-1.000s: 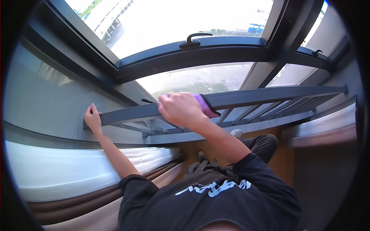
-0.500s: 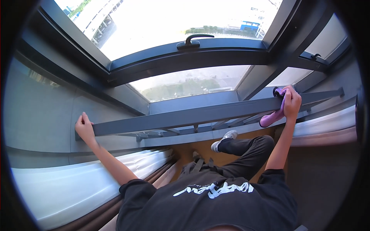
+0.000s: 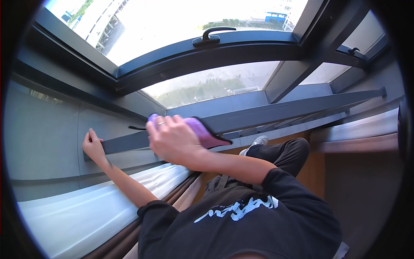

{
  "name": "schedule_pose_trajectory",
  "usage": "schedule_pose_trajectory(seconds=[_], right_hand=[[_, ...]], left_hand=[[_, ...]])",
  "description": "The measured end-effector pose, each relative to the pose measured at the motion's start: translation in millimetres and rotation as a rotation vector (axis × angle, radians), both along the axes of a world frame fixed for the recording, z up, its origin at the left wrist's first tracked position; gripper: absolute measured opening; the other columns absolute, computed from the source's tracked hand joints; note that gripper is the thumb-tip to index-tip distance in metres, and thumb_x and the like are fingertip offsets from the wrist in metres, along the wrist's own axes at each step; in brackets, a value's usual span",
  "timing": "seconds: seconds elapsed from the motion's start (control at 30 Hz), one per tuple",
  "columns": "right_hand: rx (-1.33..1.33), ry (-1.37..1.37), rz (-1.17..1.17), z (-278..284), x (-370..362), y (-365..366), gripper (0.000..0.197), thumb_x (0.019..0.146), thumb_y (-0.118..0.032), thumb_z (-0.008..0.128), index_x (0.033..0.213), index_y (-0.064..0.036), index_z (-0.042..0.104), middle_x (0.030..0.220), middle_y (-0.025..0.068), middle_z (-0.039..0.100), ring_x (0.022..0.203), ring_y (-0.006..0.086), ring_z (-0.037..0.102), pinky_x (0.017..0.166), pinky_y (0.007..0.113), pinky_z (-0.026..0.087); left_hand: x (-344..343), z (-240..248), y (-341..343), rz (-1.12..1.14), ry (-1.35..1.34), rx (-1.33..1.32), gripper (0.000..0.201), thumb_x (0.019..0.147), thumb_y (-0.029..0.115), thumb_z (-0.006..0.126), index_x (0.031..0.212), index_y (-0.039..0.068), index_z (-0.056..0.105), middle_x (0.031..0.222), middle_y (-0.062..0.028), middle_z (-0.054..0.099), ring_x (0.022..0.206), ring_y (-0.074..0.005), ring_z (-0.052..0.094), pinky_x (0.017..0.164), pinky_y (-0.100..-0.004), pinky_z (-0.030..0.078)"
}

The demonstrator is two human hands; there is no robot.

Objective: Cleaning the window frames and glass panes using a purple cloth.

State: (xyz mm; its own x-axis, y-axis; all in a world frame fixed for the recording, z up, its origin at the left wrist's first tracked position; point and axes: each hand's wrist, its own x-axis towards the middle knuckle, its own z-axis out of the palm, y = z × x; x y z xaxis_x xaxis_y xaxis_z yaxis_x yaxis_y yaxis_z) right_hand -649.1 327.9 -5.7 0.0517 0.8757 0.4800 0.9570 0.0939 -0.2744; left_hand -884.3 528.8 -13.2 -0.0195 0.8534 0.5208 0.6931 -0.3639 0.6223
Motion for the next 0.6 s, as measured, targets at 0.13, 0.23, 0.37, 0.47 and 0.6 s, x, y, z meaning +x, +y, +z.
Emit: schedule_pose_trajectory(seconds=[0.13, 0.23, 0.37, 0.47, 0.6], right_hand=[[-0.015, -0.014, 0.109, 1.3, -53.4, 52.3, 0.036, 0.082, -0.017, 0.057, 0.107, 0.0088, 0.059, 0.095, 0.0216, 0.066, 0.077, 0.0259, 0.065, 0.068, 0.033, 0.048], [0.004, -0.001, 0.109, -2.7, -51.1, 52.1, 0.039, 0.082, -0.016, 0.059, 0.11, 0.0109, 0.058, 0.093, 0.0222, 0.067, 0.076, 0.0272, 0.066, 0.069, 0.034, 0.05], [-0.074, 0.091, 0.074, 5.6, -2.0, 9.6, 0.037, 0.088, -0.023, 0.057, 0.107, 0.0085, 0.058, 0.089, 0.0206, 0.068, 0.08, 0.0293, 0.069, 0.073, 0.037, 0.053], [-0.01, 0.137, -0.084, 3.5, 58.9, -45.5, 0.028, 0.086, -0.025, 0.059, 0.105, -0.0053, 0.061, 0.085, 0.0135, 0.068, 0.075, 0.0271, 0.067, 0.071, 0.038, 0.053], [0.222, -0.015, -0.289, 5.7, 150.8, -121.9, 0.017, 0.078, -0.015, 0.061, 0.092, -0.0059, 0.066, 0.076, 0.0122, 0.064, 0.064, 0.0272, 0.062, 0.063, 0.038, 0.049]], left_hand=[[-1.2, -4.2, 4.7, -0.008, 0.028, -0.007, 0.042, 0.097, 0.028, 0.053, 0.067, -0.001, 0.058, 0.049, -0.0064, 0.053, 0.046, -0.014, 0.047, 0.051, -0.0314, 0.038], [-0.2, -9.3, 7.3, -0.016, -0.023, 0.0, 0.043, 0.096, 0.028, 0.053, 0.064, -0.001, 0.054, 0.048, -0.0052, 0.049, 0.047, -0.0121, 0.045, 0.051, -0.0305, 0.037], [-8.1, -7.4, 5.8, 0.01, -0.015, -0.014, 0.044, 0.097, 0.029, 0.053, 0.063, 0.0, 0.054, 0.048, -0.0049, 0.049, 0.048, -0.0118, 0.045, 0.052, -0.0306, 0.037], [-10.5, -10.2, 2.5, 0.015, -0.025, -0.003, 0.045, 0.096, 0.029, 0.053, 0.062, 0.0, 0.053, 0.048, -0.0047, 0.049, 0.049, -0.0115, 0.045, 0.053, -0.0305, 0.037], [-7.2, -0.5, -3.0, 0.059, -0.046, -0.013, 0.044, 0.096, 0.028, 0.054, 0.063, 0.0, 0.055, 0.048, -0.0038, 0.05, 0.049, -0.0108, 0.044, 0.053, -0.0293, 0.036]])
